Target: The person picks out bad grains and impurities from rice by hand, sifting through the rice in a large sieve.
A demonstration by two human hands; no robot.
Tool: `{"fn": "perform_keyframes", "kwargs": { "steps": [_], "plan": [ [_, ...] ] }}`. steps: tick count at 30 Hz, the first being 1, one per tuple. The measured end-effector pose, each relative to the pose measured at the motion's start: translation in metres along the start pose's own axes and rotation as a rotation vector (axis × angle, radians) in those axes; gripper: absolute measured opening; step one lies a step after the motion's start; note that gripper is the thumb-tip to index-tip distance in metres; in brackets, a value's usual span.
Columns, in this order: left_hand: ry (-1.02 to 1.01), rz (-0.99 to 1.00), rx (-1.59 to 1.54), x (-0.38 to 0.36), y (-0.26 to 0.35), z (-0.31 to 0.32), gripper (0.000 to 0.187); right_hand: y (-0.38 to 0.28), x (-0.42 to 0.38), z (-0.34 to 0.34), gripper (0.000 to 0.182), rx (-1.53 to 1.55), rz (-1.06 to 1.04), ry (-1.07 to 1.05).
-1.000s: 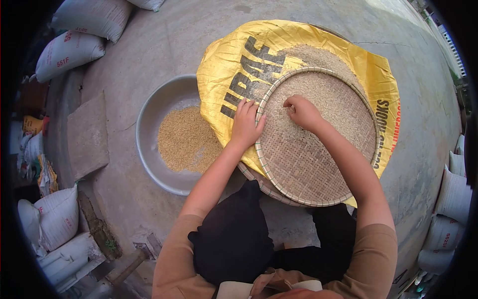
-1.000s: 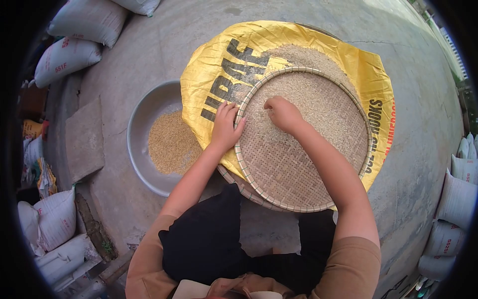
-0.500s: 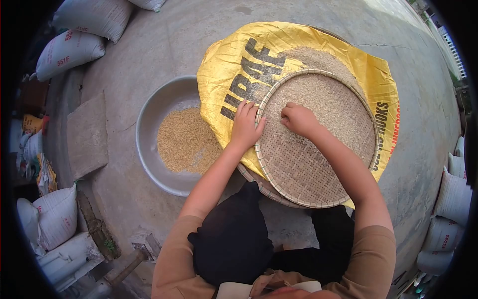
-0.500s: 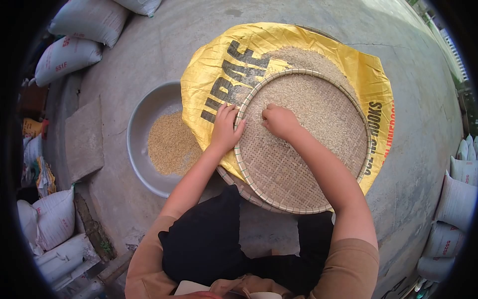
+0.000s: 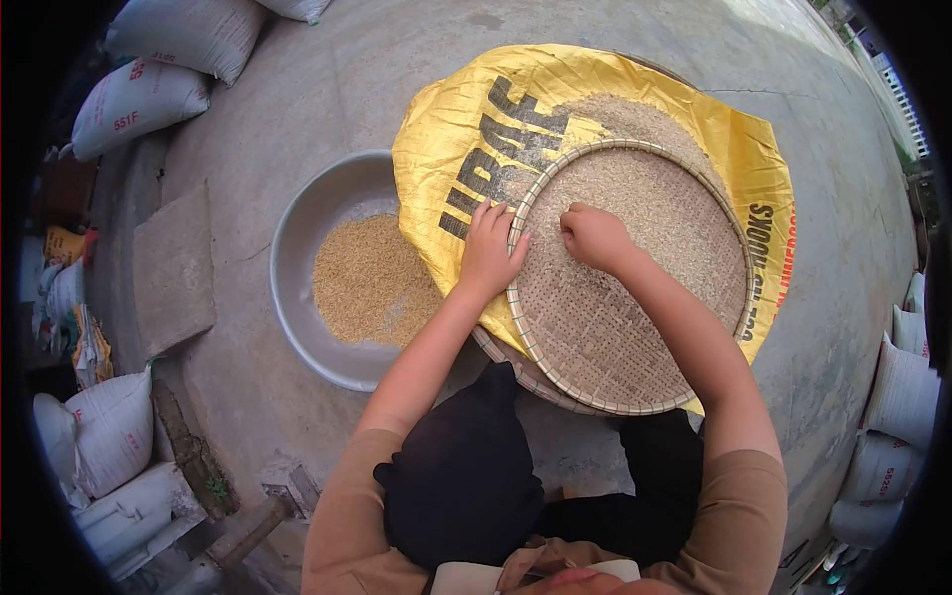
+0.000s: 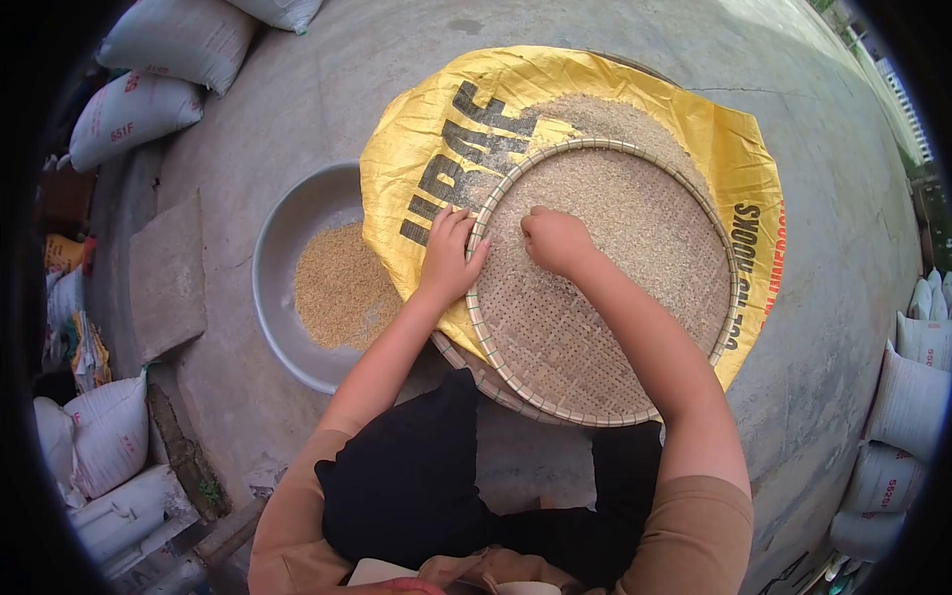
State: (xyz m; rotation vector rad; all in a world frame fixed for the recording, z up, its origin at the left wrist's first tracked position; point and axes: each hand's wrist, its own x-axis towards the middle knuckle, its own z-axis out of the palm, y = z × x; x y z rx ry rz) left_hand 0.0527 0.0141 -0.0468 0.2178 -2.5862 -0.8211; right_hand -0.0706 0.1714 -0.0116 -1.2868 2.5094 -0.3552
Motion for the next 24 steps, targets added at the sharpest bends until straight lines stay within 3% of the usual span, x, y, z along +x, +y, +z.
{"fn": "perform_keyframes", "kwargs": {
  "steps": [12,24],
  "plan": [
    [-0.008,-0.007,-0.004,-0.001,0.0,0.0,0.04,-0.004,-0.001,0.009,0.005,0.055,0.006,0.074],
    [-0.023,-0.021,-0.011,-0.001,0.001,0.0,0.041,-0.008,0.006,-0.006,0.007,0.043,0.095,-0.013]
  ]
}}
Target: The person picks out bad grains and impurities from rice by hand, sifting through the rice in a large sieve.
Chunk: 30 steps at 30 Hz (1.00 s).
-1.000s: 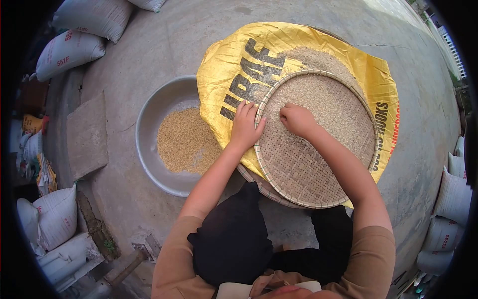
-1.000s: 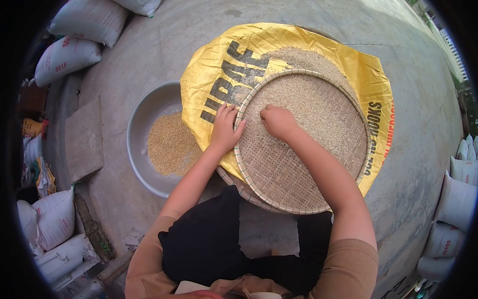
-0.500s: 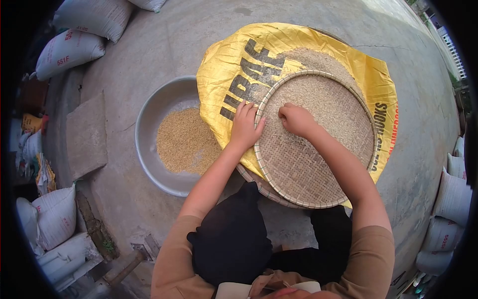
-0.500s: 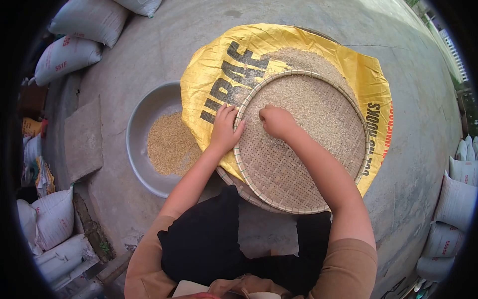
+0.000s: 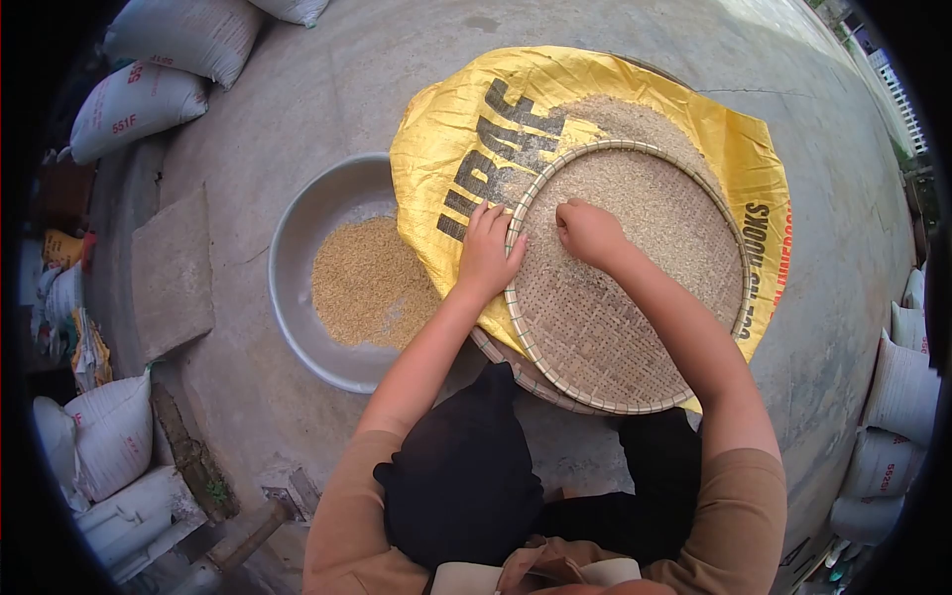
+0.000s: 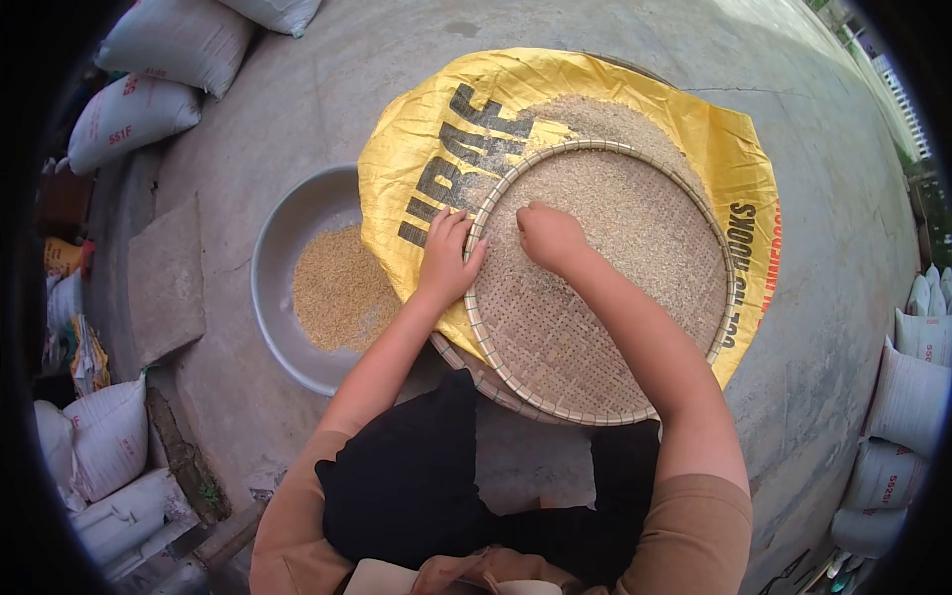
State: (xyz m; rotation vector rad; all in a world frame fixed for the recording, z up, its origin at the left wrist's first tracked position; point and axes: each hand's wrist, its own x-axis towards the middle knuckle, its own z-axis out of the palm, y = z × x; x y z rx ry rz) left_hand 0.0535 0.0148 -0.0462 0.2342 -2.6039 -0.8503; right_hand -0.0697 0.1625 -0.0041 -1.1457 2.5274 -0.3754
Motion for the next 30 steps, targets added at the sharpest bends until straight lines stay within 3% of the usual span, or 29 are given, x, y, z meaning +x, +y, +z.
{"fn": "perform_keyframes", "kwargs": {
  "steps": [3,5,7,8,10,11,13,15,17,20,21,23,27,30],
  "plan": [
    [0.01,0.006,0.002,0.0,-0.001,0.0,0.039,-0.006,0.011,-0.011,0.008,-0.041,0.028,0.017],
    [0.016,0.012,-0.003,0.001,-0.001,0.001,0.038,-0.025,0.019,-0.022,0.014,0.145,-0.017,0.02],
    [0.01,0.064,-0.032,0.004,0.001,-0.003,0.036,-0.057,0.018,-0.05,0.024,0.98,-0.045,-0.324],
    [-0.039,0.012,-0.106,0.004,0.006,-0.008,0.034,-0.065,0.017,-0.053,0.024,0.984,-0.042,-0.319],
    [-0.057,-0.028,-0.125,0.003,0.01,-0.01,0.034,-0.076,0.014,-0.056,0.029,1.372,-0.137,-0.345],
    [-0.071,-0.073,-0.144,0.003,0.011,-0.011,0.034,-0.07,0.016,-0.052,0.029,1.372,-0.139,-0.34],
    [-0.028,-0.017,-0.068,0.002,0.002,-0.004,0.035,-0.039,0.02,-0.034,0.027,1.009,-0.078,-0.135],
    [0.008,0.036,0.0,0.0,-0.001,0.0,0.035,0.005,0.018,-0.018,0.026,0.827,0.109,-0.059],
    [0.013,0.026,-0.007,-0.001,-0.002,0.001,0.037,0.047,0.008,-0.011,0.025,0.45,0.173,0.123],
    [0.027,0.033,-0.007,0.0,-0.003,0.002,0.035,0.075,-0.01,-0.019,0.027,0.167,0.366,0.297],
    [0.041,0.041,-0.002,-0.001,-0.003,0.003,0.034,0.08,-0.012,-0.016,0.027,0.164,0.369,0.295],
    [0.029,0.035,-0.005,-0.001,-0.004,0.003,0.033,0.085,-0.014,-0.008,0.026,-0.147,0.271,0.508],
    [0.008,0.032,-0.016,0.0,-0.002,0.001,0.034,0.065,-0.008,-0.001,0.022,-0.094,0.117,0.538],
    [0.0,0.019,-0.012,0.0,0.0,-0.001,0.035,0.046,-0.005,-0.003,0.012,0.052,0.014,0.373]
  ]
}}
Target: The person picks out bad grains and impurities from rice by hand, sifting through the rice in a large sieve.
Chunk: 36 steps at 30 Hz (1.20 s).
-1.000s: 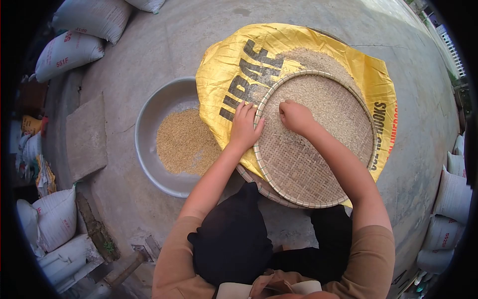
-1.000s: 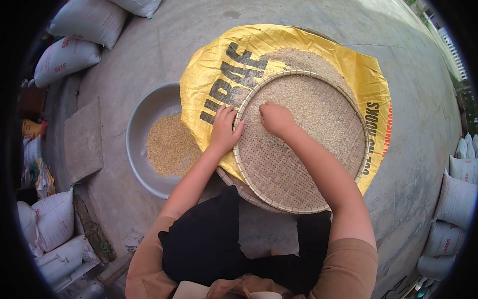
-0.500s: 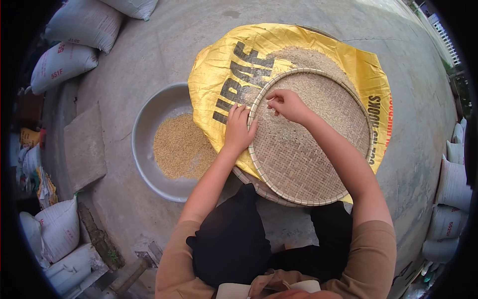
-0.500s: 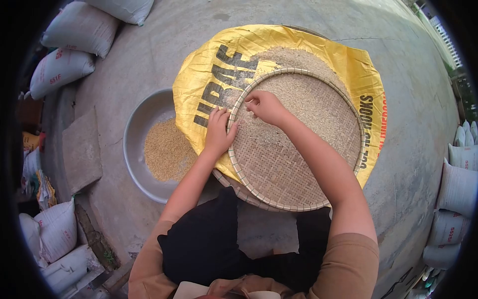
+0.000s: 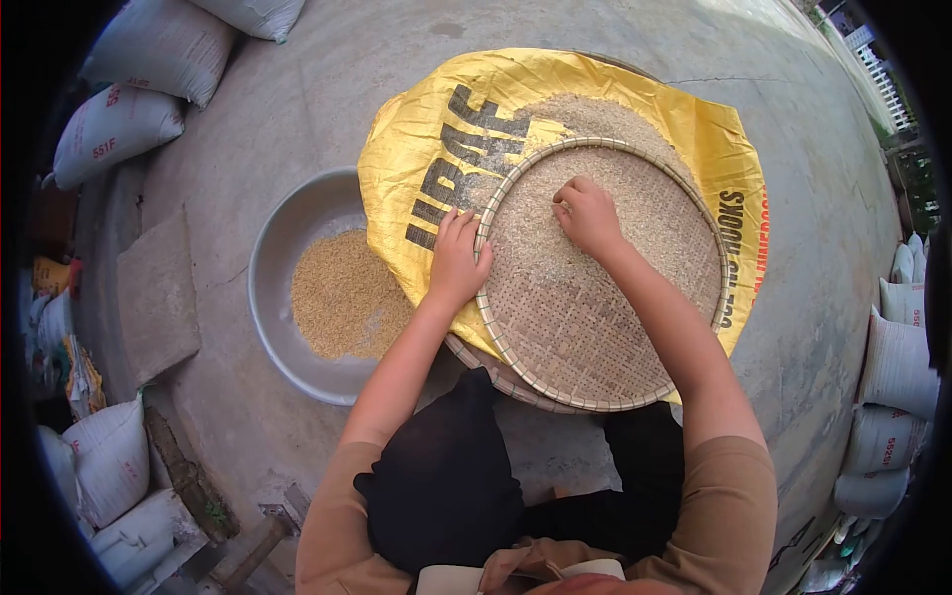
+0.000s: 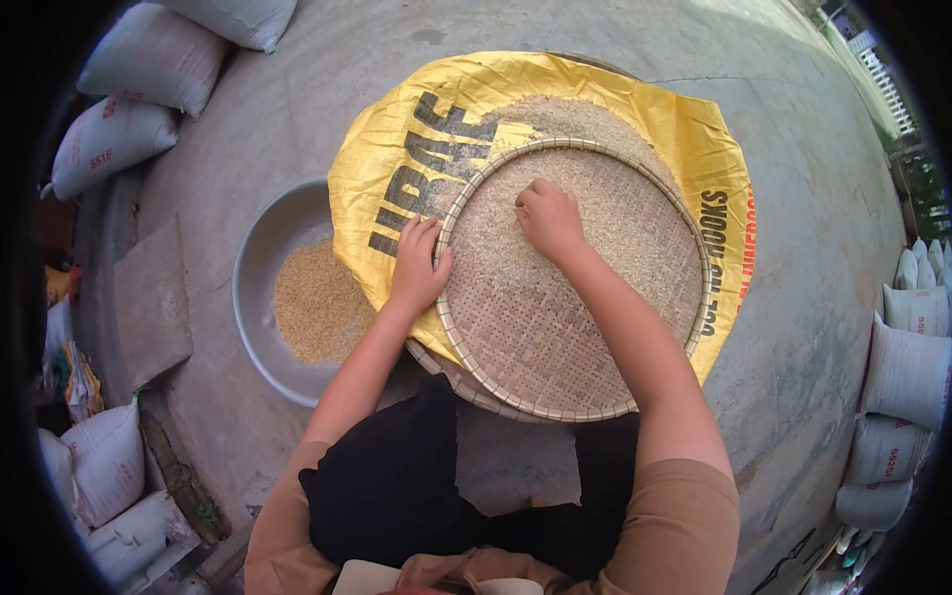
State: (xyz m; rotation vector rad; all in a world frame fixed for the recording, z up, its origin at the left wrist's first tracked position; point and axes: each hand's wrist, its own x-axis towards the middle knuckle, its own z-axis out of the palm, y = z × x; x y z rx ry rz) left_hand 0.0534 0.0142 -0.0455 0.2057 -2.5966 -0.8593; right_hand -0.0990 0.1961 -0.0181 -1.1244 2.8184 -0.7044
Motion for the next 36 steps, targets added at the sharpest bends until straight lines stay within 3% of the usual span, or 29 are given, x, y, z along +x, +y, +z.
{"fn": "perform_keyframes", "kwargs": {
  "steps": [3,9,19,24,26,28,33,36],
  "plan": [
    [-0.007,-0.005,0.012,-0.001,-0.001,0.001,0.035,-0.01,-0.002,-0.004,0.014,-0.007,0.162,-0.108],
    [-0.008,-0.006,0.01,-0.001,-0.003,0.002,0.036,-0.003,-0.004,-0.002,0.019,0.083,0.297,-0.164],
    [-0.015,-0.022,0.001,-0.001,-0.003,0.003,0.038,0.001,-0.003,0.005,0.015,0.112,0.274,-0.133],
    [-0.008,-0.011,0.002,-0.001,-0.004,0.003,0.038,-0.009,0.012,-0.009,0.019,0.127,0.36,-0.156],
    [-0.011,-0.006,0.001,0.0,-0.004,0.003,0.038,-0.022,0.032,-0.017,0.025,0.433,0.287,-0.27],
    [-0.003,-0.002,-0.001,0.0,-0.001,0.001,0.038,-0.05,0.047,-0.063,0.031,1.141,0.253,-0.614],
    [0.012,0.012,-0.004,-0.001,-0.004,0.003,0.037,-0.036,0.06,-0.094,0.03,0.939,0.202,-0.393],
    [0.009,0.008,-0.01,-0.002,-0.003,0.004,0.037,0.007,0.034,-0.055,0.022,0.499,0.303,-0.28]
  ]
}}
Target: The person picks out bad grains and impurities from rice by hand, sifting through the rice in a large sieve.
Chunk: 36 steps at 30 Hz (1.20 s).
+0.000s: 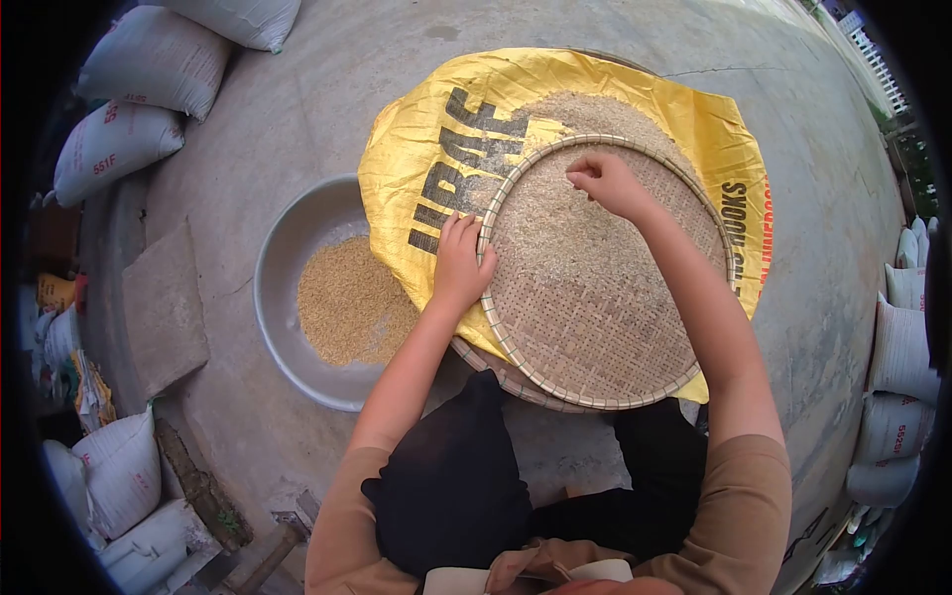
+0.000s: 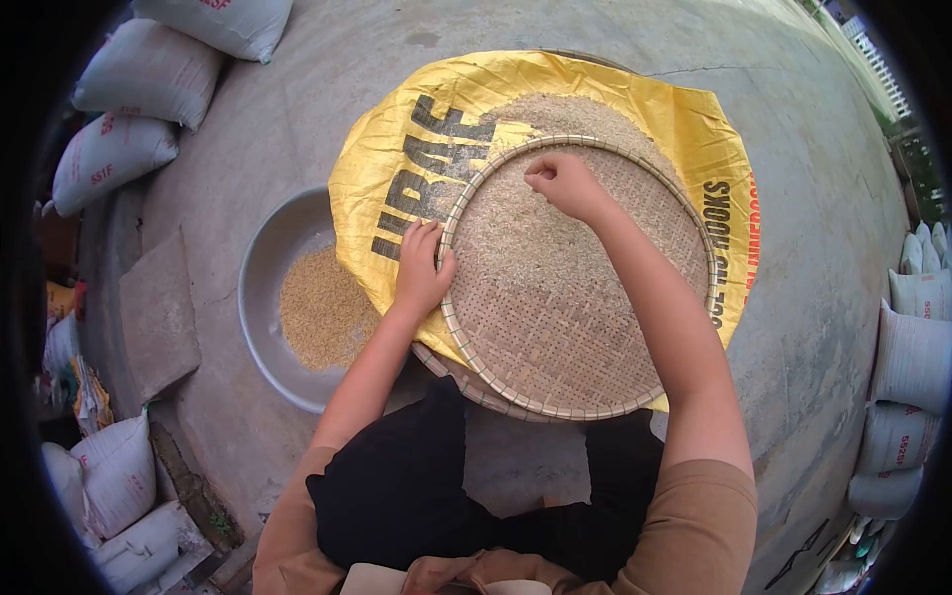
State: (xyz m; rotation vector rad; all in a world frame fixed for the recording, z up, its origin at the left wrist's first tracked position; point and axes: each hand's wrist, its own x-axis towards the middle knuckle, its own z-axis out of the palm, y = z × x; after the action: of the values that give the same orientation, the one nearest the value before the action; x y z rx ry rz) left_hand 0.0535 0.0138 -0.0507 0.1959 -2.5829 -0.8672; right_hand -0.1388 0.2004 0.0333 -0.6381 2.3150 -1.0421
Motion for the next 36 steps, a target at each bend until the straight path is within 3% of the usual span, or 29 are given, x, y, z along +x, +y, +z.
{"fn": "perform_keyframes", "kwargs": {
  "steps": [7,14,16,27,30,32,35,36],
  "plan": [
    [-0.009,-0.007,0.012,0.0,-0.002,0.001,0.036,0.055,-0.028,0.025,0.016,-0.167,0.03,-0.073],
    [-0.016,-0.007,0.023,0.0,-0.001,-0.001,0.036,0.047,-0.03,0.033,0.012,-0.242,-0.068,-0.064],
    [-0.015,-0.016,0.018,0.0,-0.001,0.0,0.036,0.05,-0.029,0.034,0.009,-0.412,-0.143,-0.077],
    [-0.021,-0.019,0.022,0.001,-0.001,-0.001,0.037,0.014,-0.018,0.019,0.01,-0.444,-0.039,-0.08],
    [-0.016,-0.011,0.016,0.0,-0.001,0.0,0.037,-0.03,-0.017,0.03,0.015,-0.131,-0.206,-0.2],
    [-0.008,0.003,0.014,0.0,-0.001,0.0,0.036,-0.068,-0.019,0.038,0.02,0.313,-0.196,-0.379],
    [-0.018,0.004,0.014,0.001,0.001,-0.003,0.036,-0.09,-0.026,0.042,0.022,0.57,-0.158,-0.314],
    [-0.018,0.001,0.009,0.0,0.001,-0.002,0.036,-0.08,-0.022,0.045,0.023,0.53,-0.175,-0.271]
  ]
}}
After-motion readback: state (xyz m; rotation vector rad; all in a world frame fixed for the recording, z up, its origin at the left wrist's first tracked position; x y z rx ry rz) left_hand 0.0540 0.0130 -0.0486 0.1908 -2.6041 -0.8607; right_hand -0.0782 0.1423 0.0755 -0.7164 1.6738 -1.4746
